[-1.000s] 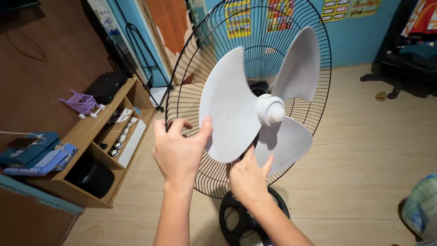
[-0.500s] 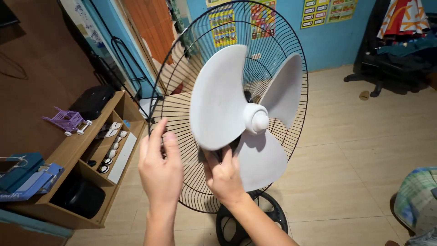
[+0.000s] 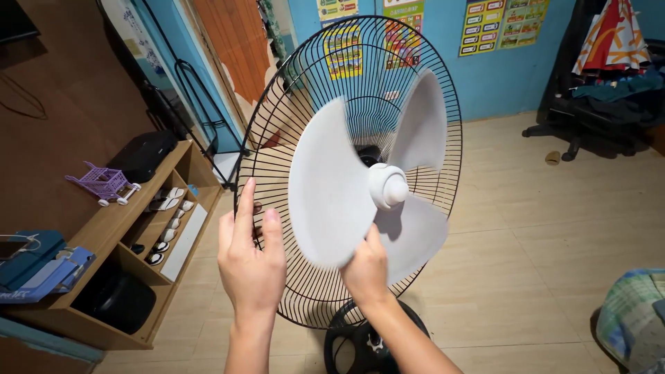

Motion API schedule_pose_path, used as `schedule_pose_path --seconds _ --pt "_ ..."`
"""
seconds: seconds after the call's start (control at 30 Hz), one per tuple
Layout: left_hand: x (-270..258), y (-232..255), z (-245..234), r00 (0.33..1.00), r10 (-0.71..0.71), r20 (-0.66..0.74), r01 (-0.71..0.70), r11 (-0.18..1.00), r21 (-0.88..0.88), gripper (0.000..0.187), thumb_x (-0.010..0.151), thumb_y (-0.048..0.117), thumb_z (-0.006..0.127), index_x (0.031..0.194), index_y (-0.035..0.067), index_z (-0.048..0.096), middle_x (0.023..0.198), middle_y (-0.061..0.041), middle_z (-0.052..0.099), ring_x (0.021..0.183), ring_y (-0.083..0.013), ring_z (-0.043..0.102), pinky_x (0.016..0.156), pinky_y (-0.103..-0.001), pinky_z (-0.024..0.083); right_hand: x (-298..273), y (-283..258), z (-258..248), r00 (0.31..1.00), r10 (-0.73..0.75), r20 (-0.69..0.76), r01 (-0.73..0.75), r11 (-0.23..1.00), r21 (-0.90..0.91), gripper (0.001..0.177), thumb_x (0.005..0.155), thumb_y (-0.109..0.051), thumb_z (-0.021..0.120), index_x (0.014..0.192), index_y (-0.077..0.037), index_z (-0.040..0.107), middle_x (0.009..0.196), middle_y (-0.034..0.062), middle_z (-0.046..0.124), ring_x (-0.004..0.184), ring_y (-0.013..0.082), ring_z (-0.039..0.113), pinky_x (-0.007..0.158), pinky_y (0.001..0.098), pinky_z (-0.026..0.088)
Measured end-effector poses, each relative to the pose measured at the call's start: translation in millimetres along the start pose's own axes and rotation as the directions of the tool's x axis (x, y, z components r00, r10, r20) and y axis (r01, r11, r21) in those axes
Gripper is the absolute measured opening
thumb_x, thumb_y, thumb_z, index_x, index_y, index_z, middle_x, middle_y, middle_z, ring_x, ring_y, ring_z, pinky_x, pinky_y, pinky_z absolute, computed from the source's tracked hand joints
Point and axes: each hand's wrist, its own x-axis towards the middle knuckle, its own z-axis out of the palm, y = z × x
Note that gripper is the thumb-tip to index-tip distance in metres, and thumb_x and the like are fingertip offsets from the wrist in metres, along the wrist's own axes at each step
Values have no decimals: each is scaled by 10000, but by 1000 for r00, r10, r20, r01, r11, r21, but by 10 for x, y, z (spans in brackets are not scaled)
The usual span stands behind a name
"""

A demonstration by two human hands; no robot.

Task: The person wipes the front grill, blades, and rear grill of a standing fan using a gray cloth. They rotate the fan head to reach different sections and continue wiping until the entire fan surface is covered.

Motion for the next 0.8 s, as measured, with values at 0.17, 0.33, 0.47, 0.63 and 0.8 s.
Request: schedule_pose_path --seconds 0.17,0.33,0.47,0.63,0.8 --pt "-9 49 -16 1000 -20 22 20 1000 -21 493 1004 292 615 1463 112 584 1051 -128 625 878 -231 644 755 -360 532 323 -388 117 998 -55 -27 59 984 166 354 889 14 672 1229 -61 731 1287 197 637 1092 359 679 919 394 553" --pt "17 90 -32 992 -119 53 117 993 36 516 995 300 608 1476 115 582 968 -118 604 763 -235 585 682 -368 499 200 -38 -24 980 7 197 12 996 -93 411 779 -11 660 1162 -112 766 1181 158 646 1111 350 636 972 396 526" --pt "6 72 8 997 -77 18 78 997 -7 490 1005 288 593 1459 102 587 985 -97 596 742 -209 565 659 -356 489 -231 343 -287 967 3 256 57 972 -227 338 739 -155 754 1074 -151 796 1202 115 677 1064 340 633 913 554 385" --pt "-38 51 19 999 -45 17 44 999 20 491 1008 284 590 1463 97 596 962 -115 584 741 -221 559 670 -361 490 -269 384 -239 949 191 250 -156 976 -155 276 752 -141 762 1026 -137 795 1070 123 717 949 342 681 837 423 538" --pt "-51 115 -6 993 -112 40 110 993 39 496 998 291 588 1464 122 592 1012 -127 611 737 -235 580 671 -361 492 276 -67 99 984 102 149 -94 994 -62 125 835 -88 761 959 -86 750 1045 161 701 1011 364 680 902 411 555"
